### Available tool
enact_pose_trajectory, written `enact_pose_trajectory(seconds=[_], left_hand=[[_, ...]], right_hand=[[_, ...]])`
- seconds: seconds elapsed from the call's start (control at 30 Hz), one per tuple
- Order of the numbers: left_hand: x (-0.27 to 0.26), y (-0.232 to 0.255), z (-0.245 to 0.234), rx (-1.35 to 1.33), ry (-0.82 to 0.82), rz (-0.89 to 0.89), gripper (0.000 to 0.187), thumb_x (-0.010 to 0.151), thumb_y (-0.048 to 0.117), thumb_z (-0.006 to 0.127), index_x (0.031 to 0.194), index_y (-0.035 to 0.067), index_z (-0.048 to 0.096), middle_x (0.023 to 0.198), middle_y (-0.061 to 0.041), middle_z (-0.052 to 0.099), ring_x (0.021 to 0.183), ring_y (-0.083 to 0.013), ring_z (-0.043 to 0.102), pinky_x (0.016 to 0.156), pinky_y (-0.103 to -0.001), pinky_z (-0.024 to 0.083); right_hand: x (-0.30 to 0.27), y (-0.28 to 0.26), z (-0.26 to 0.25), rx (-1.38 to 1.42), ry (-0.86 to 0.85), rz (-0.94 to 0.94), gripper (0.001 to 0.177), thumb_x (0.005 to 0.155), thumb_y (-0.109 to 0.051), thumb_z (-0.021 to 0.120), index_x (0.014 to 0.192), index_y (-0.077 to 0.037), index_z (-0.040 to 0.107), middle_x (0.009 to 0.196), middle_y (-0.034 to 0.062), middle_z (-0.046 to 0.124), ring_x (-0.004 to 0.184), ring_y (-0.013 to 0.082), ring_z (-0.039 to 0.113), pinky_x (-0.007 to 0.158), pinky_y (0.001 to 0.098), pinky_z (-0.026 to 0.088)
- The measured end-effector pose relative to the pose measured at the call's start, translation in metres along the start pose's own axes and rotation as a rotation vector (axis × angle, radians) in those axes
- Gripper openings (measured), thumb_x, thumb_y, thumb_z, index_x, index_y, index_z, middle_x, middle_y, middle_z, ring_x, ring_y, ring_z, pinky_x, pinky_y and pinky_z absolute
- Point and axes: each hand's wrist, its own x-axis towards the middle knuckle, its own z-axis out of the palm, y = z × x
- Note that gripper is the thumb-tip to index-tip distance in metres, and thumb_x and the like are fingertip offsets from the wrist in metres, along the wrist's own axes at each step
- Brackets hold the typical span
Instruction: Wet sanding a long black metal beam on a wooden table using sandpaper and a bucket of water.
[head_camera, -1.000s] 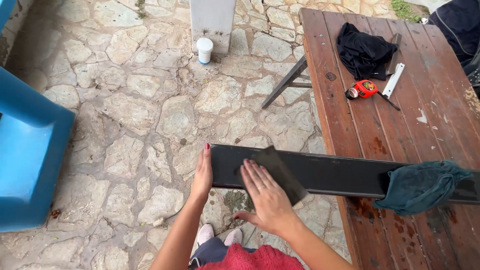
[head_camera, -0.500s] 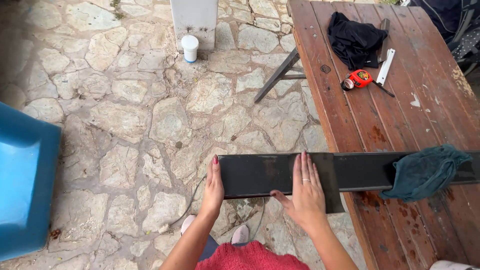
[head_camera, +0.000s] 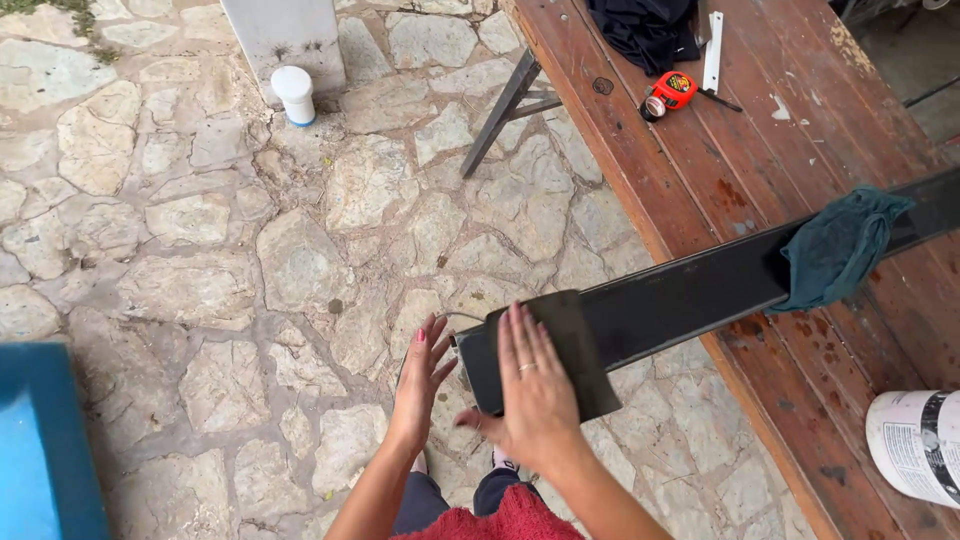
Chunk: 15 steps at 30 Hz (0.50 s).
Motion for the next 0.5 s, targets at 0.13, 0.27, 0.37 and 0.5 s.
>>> enact_pose_trajectory(seconds=[0.13,0.27,0.37,0.5], left_hand=[[0.001,0.023,-0.032,0.468,-0.246,0.324,0.071,0.093,0.015,0.054,0.159,0.020,0.030,0.168,-0.005,0.034,0.155,-0.0230,0.032,0.123,-0.046,0.029],[-0.008,0.030,-0.038,0.840,-0.523,0.388,0.112,0.079,0.006,0.079,0.163,0.009,0.004,0.173,-0.015,0.010,0.159,-0.0288,0.010,0.126,-0.040,0.009],[-0.010,0.029,-0.017,1.110,-0.490,0.280,0.164,0.058,0.041,0.107,0.161,0.014,-0.018,0.174,-0.011,-0.009,0.160,-0.0341,0.001,0.124,-0.057,0.003],[-0.009,0.014,-0.017,0.891,-0.460,0.474,0.156,0.053,0.042,0.105,0.161,0.005,-0.001,0.172,-0.019,0.008,0.159,-0.0356,0.009,0.125,-0.052,0.012]], right_hand=[[-0.032,0.012,0.005,0.117,-0.135,0.041,0.117,0.084,-0.084,-0.010,0.159,0.005,-0.008,0.170,0.0220,-0.008,0.157,0.0308,0.001,0.128,0.0404,0.001],[-0.012,0.055,0.016,0.275,-0.079,0.360,0.109,0.093,-0.077,0.022,0.161,0.006,0.004,0.170,0.0256,0.003,0.158,0.0344,0.005,0.128,0.0425,0.005],[0.004,-0.004,-0.005,0.113,-0.058,0.080,0.122,0.085,-0.088,0.003,0.160,0.008,0.002,0.170,0.0265,0.000,0.158,0.0344,0.006,0.129,0.0436,0.006],[0.000,0.006,-0.007,0.322,-0.028,-0.015,0.118,0.085,-0.084,0.015,0.161,0.005,0.008,0.170,0.0244,0.010,0.159,0.0331,0.013,0.129,0.0436,0.008]])
